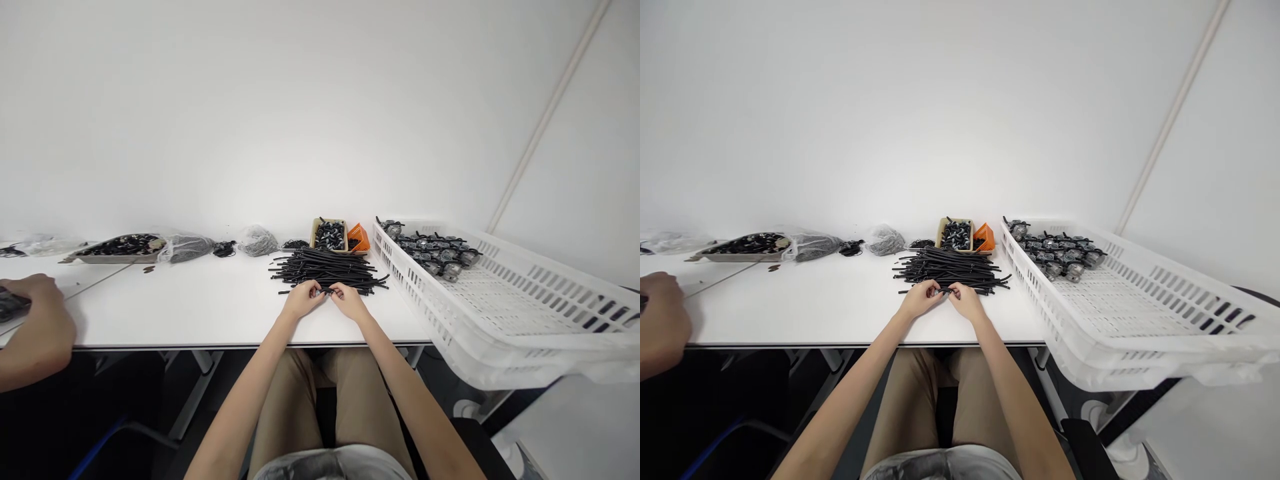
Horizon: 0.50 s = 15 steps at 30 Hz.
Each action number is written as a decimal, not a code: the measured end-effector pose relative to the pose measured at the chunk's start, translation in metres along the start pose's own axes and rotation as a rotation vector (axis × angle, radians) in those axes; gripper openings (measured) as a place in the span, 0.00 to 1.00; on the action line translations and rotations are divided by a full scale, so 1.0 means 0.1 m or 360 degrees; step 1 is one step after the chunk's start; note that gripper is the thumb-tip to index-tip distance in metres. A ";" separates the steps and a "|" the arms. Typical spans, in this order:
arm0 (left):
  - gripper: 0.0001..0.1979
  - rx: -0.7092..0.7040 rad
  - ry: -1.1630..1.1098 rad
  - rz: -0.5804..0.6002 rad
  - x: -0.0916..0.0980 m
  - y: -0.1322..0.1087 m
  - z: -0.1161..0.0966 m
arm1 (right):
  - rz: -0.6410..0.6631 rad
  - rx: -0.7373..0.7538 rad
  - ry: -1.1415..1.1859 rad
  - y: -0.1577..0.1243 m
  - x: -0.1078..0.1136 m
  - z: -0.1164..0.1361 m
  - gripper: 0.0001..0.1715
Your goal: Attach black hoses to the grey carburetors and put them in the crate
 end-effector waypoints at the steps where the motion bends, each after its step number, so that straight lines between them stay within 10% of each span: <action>1: 0.09 0.0003 -0.0001 -0.0001 0.00 0.00 0.01 | -0.0003 -0.0002 -0.0010 0.00 0.00 0.01 0.14; 15: 0.09 0.0022 0.0009 0.0003 -0.01 0.00 0.02 | -0.0014 0.0028 0.0010 0.00 -0.01 -0.01 0.13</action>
Point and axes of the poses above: each hand's wrist, its own y-axis towards the middle knuckle, its own x-axis out of the back of the hand, z = x × y, the point moved 8 cm from there along y, towards the middle knuckle, and after that the axes turned 3 degrees about z, right-handed, at the moved point
